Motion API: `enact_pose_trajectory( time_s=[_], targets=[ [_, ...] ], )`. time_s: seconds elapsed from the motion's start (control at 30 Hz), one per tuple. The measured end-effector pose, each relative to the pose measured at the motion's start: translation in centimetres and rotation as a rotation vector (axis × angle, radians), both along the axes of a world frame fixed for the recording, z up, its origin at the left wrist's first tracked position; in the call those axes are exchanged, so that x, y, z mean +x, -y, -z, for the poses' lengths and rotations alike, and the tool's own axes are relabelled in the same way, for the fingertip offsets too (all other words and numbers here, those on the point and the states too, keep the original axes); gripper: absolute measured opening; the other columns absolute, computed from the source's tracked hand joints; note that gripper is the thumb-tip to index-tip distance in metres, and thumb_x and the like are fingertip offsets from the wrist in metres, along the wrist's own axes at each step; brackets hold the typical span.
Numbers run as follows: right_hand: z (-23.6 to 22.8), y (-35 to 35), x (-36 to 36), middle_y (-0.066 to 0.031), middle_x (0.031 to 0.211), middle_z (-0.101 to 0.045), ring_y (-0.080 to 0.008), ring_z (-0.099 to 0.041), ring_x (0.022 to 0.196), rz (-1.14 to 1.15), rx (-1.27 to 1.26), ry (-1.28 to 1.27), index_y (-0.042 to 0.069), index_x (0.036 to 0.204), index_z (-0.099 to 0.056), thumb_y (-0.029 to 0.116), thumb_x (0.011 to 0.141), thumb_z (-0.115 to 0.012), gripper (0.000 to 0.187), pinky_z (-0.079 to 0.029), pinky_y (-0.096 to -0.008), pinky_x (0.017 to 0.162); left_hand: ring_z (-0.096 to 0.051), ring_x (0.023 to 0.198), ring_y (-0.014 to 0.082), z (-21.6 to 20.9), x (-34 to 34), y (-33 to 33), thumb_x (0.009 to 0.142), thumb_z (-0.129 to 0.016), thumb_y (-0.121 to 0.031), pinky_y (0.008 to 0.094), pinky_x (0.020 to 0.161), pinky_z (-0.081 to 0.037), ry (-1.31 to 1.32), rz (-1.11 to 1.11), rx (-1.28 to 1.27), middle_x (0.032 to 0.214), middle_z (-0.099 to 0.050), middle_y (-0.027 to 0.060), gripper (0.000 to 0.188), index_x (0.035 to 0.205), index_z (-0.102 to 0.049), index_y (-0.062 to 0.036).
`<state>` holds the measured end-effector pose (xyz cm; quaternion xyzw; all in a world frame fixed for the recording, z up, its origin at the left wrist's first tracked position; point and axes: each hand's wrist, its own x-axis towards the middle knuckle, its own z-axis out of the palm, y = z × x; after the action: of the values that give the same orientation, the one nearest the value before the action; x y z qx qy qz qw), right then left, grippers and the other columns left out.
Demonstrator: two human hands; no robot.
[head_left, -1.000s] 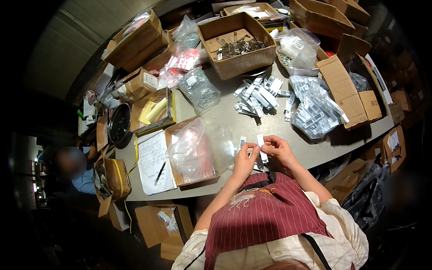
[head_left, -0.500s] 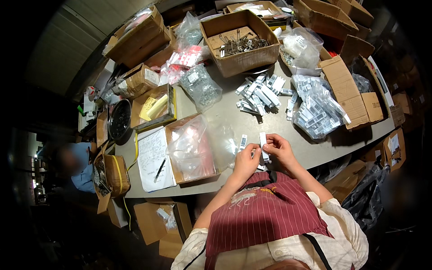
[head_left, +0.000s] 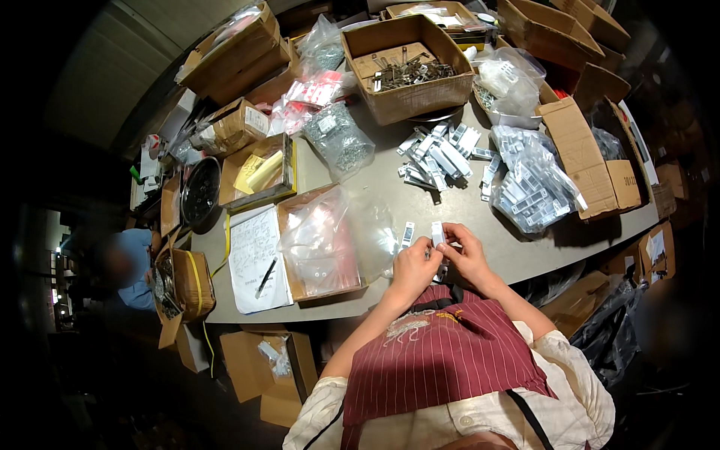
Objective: The person repeatedly picks small white rectangular components from a pile on the table and places them into clear plastic bags. The filled bags are set aside on the table as the task progresses.
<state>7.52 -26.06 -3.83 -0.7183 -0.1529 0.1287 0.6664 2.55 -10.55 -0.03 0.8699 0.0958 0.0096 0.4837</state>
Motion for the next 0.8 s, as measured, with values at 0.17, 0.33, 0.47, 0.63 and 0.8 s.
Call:
enact_pose_trajectory(
  time_s=[0.17, 0.33, 0.47, 0.63, 0.8],
  targets=[
    [-1.1, -0.1, -0.1, -0.01, 0.111, -0.057, -0.017, -0.061, 0.095, -0.028, -0.032, -0.012, -0.001, 0.129, -0.056, 0.007, 0.091, -0.065, 0.04, -0.055, -0.0289, 0.071, -0.065, 0.07, 0.0464, 0.6, 0.0, 0.2, 0.089, -0.06, -0.026, 0.0525, 0.062, -0.05, 0.021, -0.001, 0.043, 0.071, -0.065, 0.0245, 0.025, 0.091, -0.062, -0.0009],
    [-0.7, 0.1, -0.1, -0.0093, 0.11, -0.061, -0.0169, -0.062, 0.093, -0.045, 0.158, -0.224, -0.001, 0.132, -0.055, 0.008, 0.093, -0.063, 0.041, -0.055, -0.0296, 0.077, -0.067, 0.066, 0.0395, 1.0, 0.0, -0.3, 0.089, -0.058, -0.021, 0.0477, 0.06, -0.051, -0.012, 0.016, -0.074, 0.07, -0.066, 0.0214, 0.021, 0.09, -0.061, 0.0004],
    [-2.8, 0.8, 0.5, -0.0122, 0.11, -0.065, -0.0195, -0.065, 0.095, -0.088, 0.453, -0.721, -0.004, 0.134, -0.053, 0.01, 0.096, -0.059, 0.04, -0.055, -0.0328, 0.085, -0.047, 0.052, 0.0072, 4.4, 0.0, -0.8, 0.09, -0.051, -0.009, 0.0252, 0.045, -0.036, -0.077, -0.062, -0.744, 0.076, -0.066, 0.0066, 0.013, 0.087, -0.06, -0.0003],
    [-4.1, 1.1, 0.7, -0.0155, 0.112, -0.065, -0.0229, -0.067, 0.101, -0.124, 0.607, -0.866, -0.008, 0.133, -0.052, 0.011, 0.1, -0.055, 0.039, -0.056, -0.0359, 0.088, -0.032, 0.046, 0.0048, 4.3, -0.4, -1.5, 0.092, -0.045, -0.013, 0.0213, 0.04, -0.022, -0.169, -0.042, -1.142, 0.066, -0.056, 0.0041, 0.016, 0.087, -0.056, -0.0041],
    [-3.5, 1.0, 1.0, -0.0155, 0.114, -0.065, -0.0238, -0.068, 0.1, -0.105, 0.588, -0.854, -0.008, 0.13, -0.054, 0.016, 0.102, -0.051, 0.037, -0.057, -0.0348, 0.086, -0.034, 0.043, 0.0063, 3.8, -0.6, -1.7, 0.096, -0.037, -0.024, 0.0203, 0.038, -0.024, -0.161, -0.025, -1.244, 0.062, -0.052, 0.0034, 0.028, 0.09, -0.056, -0.0056]
  ],
)
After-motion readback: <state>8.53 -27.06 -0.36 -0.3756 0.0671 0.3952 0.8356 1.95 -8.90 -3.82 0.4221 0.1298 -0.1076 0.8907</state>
